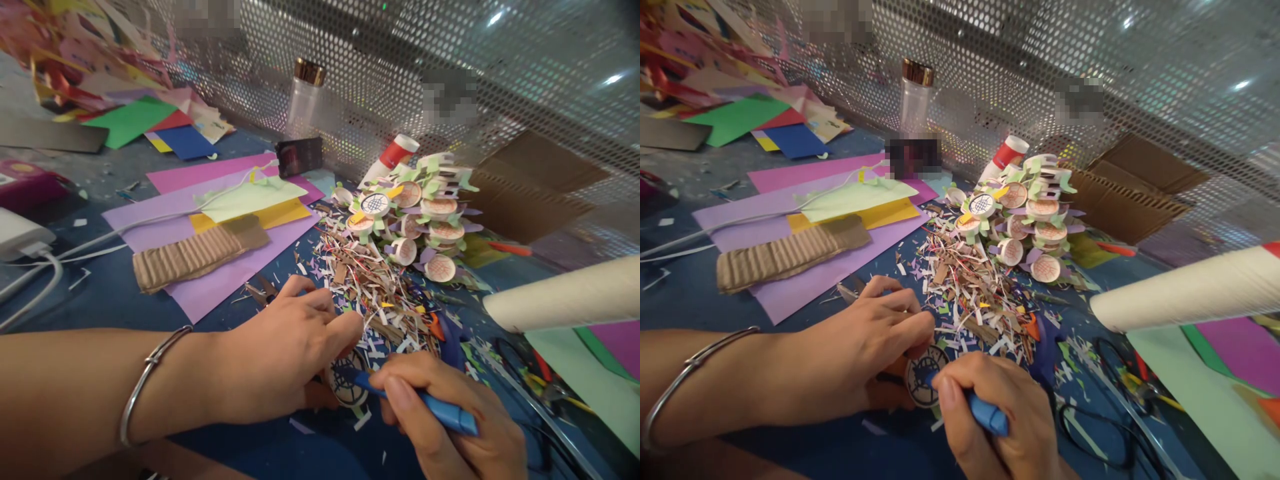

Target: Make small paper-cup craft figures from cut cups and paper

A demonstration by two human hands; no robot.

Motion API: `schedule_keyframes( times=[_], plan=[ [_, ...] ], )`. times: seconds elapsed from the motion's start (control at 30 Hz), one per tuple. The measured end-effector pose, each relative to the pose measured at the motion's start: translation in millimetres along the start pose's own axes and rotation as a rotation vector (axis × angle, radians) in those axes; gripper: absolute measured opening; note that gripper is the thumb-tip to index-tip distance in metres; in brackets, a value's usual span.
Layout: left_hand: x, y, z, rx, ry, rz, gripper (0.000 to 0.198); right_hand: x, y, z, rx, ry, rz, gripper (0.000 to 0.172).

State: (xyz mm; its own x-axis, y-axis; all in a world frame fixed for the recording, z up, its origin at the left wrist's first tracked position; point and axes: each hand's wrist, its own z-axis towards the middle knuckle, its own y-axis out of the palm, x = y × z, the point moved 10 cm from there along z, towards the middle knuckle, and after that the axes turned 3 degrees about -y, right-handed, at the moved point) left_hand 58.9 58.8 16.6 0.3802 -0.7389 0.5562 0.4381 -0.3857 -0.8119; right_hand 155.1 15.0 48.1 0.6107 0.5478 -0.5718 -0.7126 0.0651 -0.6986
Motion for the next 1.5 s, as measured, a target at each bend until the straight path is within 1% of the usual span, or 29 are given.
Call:
schedule_keyframes(
  times=[0.1, 0.27, 0.53, 0.67, 0.8, 1.2, 1.3, 1.5],
  plan=[
    [-0.5, -0.3, 0.0, -0.006, -0.009, -0.004, 0.040, -2.7, -1.9, 0.8, 0.012, -0.014, 0.009, 0.018],
    [0.4, -0.1, 0.5, -0.016, 0.002, -0.010, 0.039, -3.6, -0.2, 1.8, -0.013, -0.007, 0.012, 0.019],
    [-0.3, 0.1, 0.3, -0.022, -0.009, -0.009, 0.039, -1.2, 0.0, 2.2, 0.015, 0.023, 0.057, 0.019],
    [-0.2, -0.1, -0.3, -0.008, 0.004, -0.005, 0.041, -2.1, 1.1, 0.3, -0.016, 0.017, 0.046, 0.019],
    [-0.2, 0.5, 0.2, -0.010, 0.018, -0.007, 0.039, -1.4, -3.4, -0.7, 0.014, 0.025, 0.041, 0.021],
    [-1.0, -0.4, -0.4, 0.006, 0.037, -0.003, 0.037, -5.0, -3.8, -0.4, 0.025, 0.012, 0.030, 0.022],
    [-0.1, 1.2, 0.3, -0.010, 0.059, -0.006, 0.037, -7.2, -5.4, 1.0, 0.030, 0.005, 0.023, 0.022],
    [-1.0, 1.2, 0.4, -0.027, 0.029, 0.001, 0.037, -6.8, -9.3, 1.2, 0.054, 0.013, 0.001, 0.023]
  ],
)
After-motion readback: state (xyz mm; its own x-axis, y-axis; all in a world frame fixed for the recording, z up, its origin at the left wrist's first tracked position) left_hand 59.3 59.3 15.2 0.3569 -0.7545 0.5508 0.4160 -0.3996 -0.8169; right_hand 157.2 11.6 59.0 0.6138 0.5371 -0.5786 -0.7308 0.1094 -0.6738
